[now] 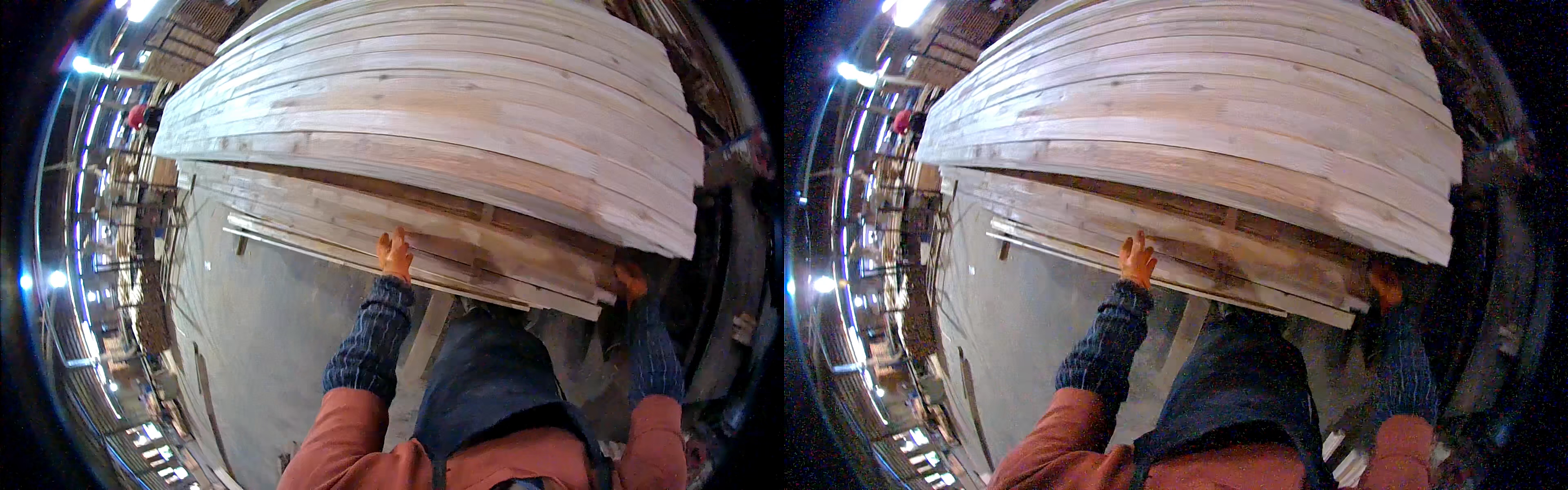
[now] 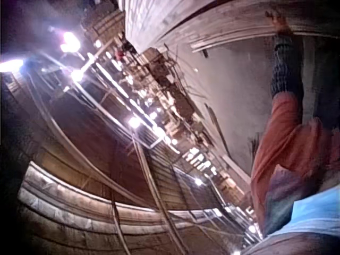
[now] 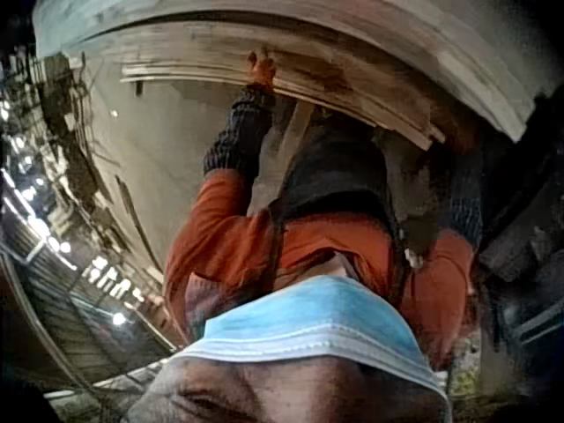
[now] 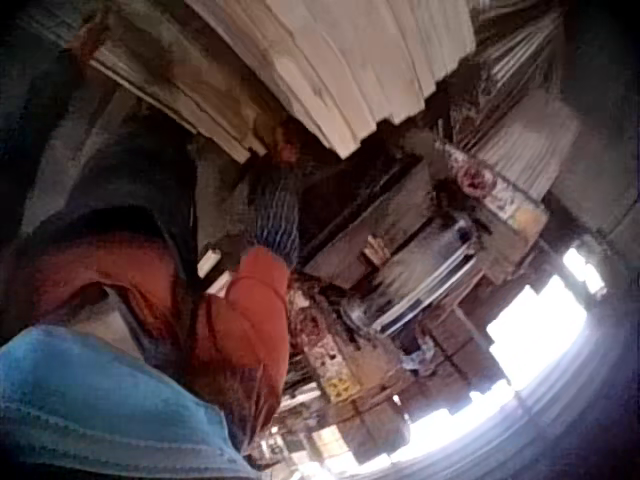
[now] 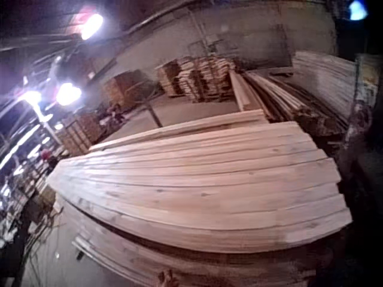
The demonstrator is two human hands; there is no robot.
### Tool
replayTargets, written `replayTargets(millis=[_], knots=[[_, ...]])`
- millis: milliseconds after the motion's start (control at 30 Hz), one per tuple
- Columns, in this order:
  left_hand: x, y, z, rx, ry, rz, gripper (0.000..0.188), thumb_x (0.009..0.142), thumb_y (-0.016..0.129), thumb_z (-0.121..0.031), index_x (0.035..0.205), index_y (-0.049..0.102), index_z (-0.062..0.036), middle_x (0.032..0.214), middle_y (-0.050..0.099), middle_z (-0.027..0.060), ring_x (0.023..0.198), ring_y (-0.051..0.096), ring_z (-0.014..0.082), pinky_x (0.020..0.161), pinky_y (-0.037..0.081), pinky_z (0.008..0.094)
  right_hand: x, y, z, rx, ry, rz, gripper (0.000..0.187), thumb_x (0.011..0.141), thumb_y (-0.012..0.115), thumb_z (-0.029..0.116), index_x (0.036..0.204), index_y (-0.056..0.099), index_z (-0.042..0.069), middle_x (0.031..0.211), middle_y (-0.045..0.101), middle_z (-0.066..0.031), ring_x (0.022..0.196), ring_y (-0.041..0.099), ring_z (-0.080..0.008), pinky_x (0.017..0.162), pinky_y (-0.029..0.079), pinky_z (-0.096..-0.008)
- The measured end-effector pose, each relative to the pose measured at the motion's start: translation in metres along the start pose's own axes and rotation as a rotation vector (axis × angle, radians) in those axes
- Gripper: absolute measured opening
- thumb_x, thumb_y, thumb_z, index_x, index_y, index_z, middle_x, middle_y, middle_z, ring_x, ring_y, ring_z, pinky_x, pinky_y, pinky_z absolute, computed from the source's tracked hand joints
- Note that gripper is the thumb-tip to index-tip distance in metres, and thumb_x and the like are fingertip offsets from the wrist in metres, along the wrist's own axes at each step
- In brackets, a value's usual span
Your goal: The person picks up wooden planks from a stack and feeds them into a processing machine with rollers, handling the items one at a time.
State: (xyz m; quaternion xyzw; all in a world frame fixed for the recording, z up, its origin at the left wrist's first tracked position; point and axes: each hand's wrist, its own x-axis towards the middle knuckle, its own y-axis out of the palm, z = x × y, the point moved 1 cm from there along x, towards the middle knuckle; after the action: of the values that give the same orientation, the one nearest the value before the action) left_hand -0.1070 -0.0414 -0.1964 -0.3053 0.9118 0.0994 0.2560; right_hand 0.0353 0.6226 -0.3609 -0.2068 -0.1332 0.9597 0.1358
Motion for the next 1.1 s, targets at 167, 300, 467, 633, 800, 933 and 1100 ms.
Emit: replayTargets(millis=[167, 300, 467, 633, 800, 933, 1100], knots=[[0.034, -0.004, -0.024, -0.026, -0.265, -0.147, 0.045, 0.088, 0.074, -0.049, 0.100, 0.059, -0.0079, 0.071, 0.051, 0.0047, 0.057, 0.046, 0.0172, 0.050, 0.038, 0.0332, -0.039, 0.050, 0.186, -0.856, -0.145, 0.260, 0.046, 0.089, 0.070, 0.020, 0.130, 0.062, 0.002, 0.125, 0.068, -0.0172, 0.118, 0.063, -0.0347, 0.105, 0.048, -0.0411], [0.065, -0.012, -0.002, -0.211, -0.262, -0.186, 0.049, 0.084, 0.075, -0.054, 0.093, 0.061, -0.0080, 0.067, 0.051, 0.0047, 0.051, 0.045, 0.0191, 0.046, 0.038, 0.0362, -0.048, 0.168, 0.279, -0.770, -0.337, 0.685, 0.060, 0.085, 0.074, 0.030, 0.137, 0.057, 0.006, 0.134, 0.062, -0.0218, 0.127, 0.058, -0.0360, 0.105, 0.048, -0.0421], [0.067, -0.014, -0.008, -0.438, -0.404, -0.153, 0.044, 0.088, 0.074, -0.046, 0.099, 0.059, -0.0066, 0.075, 0.058, 0.0073, 0.058, 0.057, 0.0232, 0.050, 0.049, 0.0406, -0.045, 0.294, 0.368, -0.856, -0.094, 0.859, 0.081, 0.075, 0.082, 0.041, 0.141, 0.053, 0.004, 0.143, 0.054, -0.0224, 0.133, 0.051, -0.0349, 0.112, 0.041, -0.0424], [0.068, -0.019, -0.005, -0.065, -0.190, -0.183, 0.060, 0.084, 0.079, -0.028, 0.128, 0.048, -0.0027, 0.097, 0.067, 0.0154, 0.070, 0.065, 0.0278, 0.059, 0.055, 0.0435, -0.022, 0.296, 0.347, -0.959, -0.304, 0.823, 0.085, 0.070, 0.085, 0.044, 0.138, 0.054, 0.003, 0.139, 0.056, -0.0222, 0.126, 0.054, -0.0382, 0.111, 0.042, -0.0458], [0.052, -0.031, 0.028, 0.304, -0.075, -0.296, 0.071, 0.082, 0.079, -0.032, 0.136, 0.046, -0.0001, 0.102, 0.067, 0.0168, 0.084, 0.066, 0.0299, 0.077, 0.054, 0.0431, -0.040, 0.284, 0.329, -1.153, -0.454, 0.490, 0.083, 0.071, 0.085, 0.045, 0.137, 0.055, 0.004, 0.133, 0.060, -0.0228, 0.122, 0.058, -0.0406, 0.108, 0.045, -0.0485], [0.037, -0.017, 0.029, 0.384, 0.074, -0.174, 0.079, 0.084, 0.074, -0.041, 0.141, 0.042, 0.0039, 0.102, 0.069, 0.0175, 0.097, 0.067, 0.0287, 0.086, 0.053, 0.0401, -0.039, 0.275, 0.330, -0.951, -0.439, 0.563, 0.083, 0.072, 0.086, 0.042, 0.140, 0.054, 0.007, 0.139, 0.057, -0.0226, 0.127, 0.055, -0.0403, 0.110, 0.044, -0.0474], [0.008, -0.005, -0.011, 0.322, -0.069, 0.165, 0.090, 0.087, 0.068, -0.048, 0.147, 0.034, 0.0091, 0.108, 0.070, 0.0175, 0.104, 0.068, 0.0282, 0.091, 0.052, 0.0360, -0.060, 0.322, 0.368, -0.770, -0.649, 0.701, 0.089, 0.076, 0.082, 0.038, 0.151, 0.041, 0.014, 0.146, 0.051, -0.0200, 0.131, 0.052, -0.0410, 0.111, 0.041, -0.0501]])
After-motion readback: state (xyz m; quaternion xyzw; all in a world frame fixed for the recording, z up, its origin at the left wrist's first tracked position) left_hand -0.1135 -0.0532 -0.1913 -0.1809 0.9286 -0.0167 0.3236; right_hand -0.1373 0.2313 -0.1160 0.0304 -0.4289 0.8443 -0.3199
